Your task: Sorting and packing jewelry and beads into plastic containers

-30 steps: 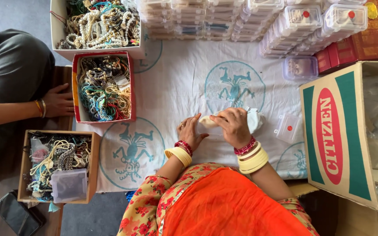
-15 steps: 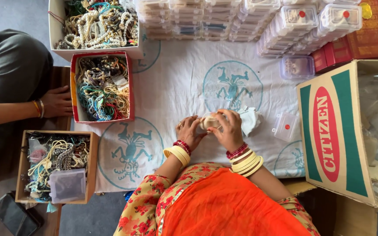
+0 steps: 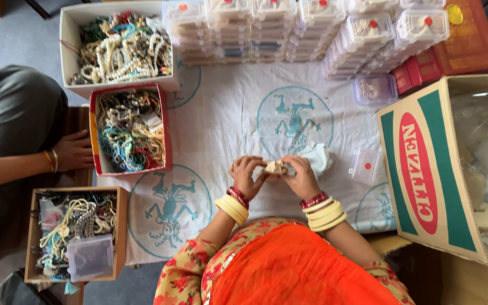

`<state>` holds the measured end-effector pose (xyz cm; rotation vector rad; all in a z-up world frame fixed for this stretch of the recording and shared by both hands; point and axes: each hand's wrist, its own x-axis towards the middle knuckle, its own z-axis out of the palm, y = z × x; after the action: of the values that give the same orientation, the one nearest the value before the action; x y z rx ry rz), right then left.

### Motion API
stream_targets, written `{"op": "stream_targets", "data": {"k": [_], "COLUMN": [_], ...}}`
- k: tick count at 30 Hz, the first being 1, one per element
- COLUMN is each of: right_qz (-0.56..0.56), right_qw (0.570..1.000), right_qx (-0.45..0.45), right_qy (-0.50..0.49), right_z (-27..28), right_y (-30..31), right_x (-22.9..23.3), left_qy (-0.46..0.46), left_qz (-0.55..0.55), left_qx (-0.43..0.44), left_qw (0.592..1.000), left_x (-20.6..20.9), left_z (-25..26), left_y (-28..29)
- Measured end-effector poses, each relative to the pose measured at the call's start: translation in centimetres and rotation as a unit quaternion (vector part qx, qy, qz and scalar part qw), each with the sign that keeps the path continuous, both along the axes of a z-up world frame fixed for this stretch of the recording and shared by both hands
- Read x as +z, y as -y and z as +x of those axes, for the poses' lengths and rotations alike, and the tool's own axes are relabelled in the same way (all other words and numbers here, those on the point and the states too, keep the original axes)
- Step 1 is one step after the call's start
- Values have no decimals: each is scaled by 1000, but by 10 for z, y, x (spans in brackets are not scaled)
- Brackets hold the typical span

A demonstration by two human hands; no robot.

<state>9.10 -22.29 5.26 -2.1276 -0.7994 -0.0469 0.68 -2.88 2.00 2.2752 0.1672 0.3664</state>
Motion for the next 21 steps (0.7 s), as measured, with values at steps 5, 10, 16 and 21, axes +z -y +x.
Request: {"op": "stream_targets", "data": {"k": [5, 10, 16, 21], "right_qz": [37, 48, -34, -40], "right_qw": [999, 997, 997, 999], "right_qx": [-31, -46, 43, 31], "right_qy": [7, 42, 47, 3], "right_z": [-8, -14, -17, -25], "right_y": [1, -10, -4, -9], "right_x": [-17, 4, -7, -12], "left_qy": [30, 70, 77, 49], "left_qz": [26, 72, 130, 58], "left_qx": [-25, -21, -91, -92], "left_qw": [999, 995, 984, 993], "left_x": [20, 9, -10, 1], "left_z": [1, 7, -8, -21], "left_y": [1, -6, -7, -2]}}
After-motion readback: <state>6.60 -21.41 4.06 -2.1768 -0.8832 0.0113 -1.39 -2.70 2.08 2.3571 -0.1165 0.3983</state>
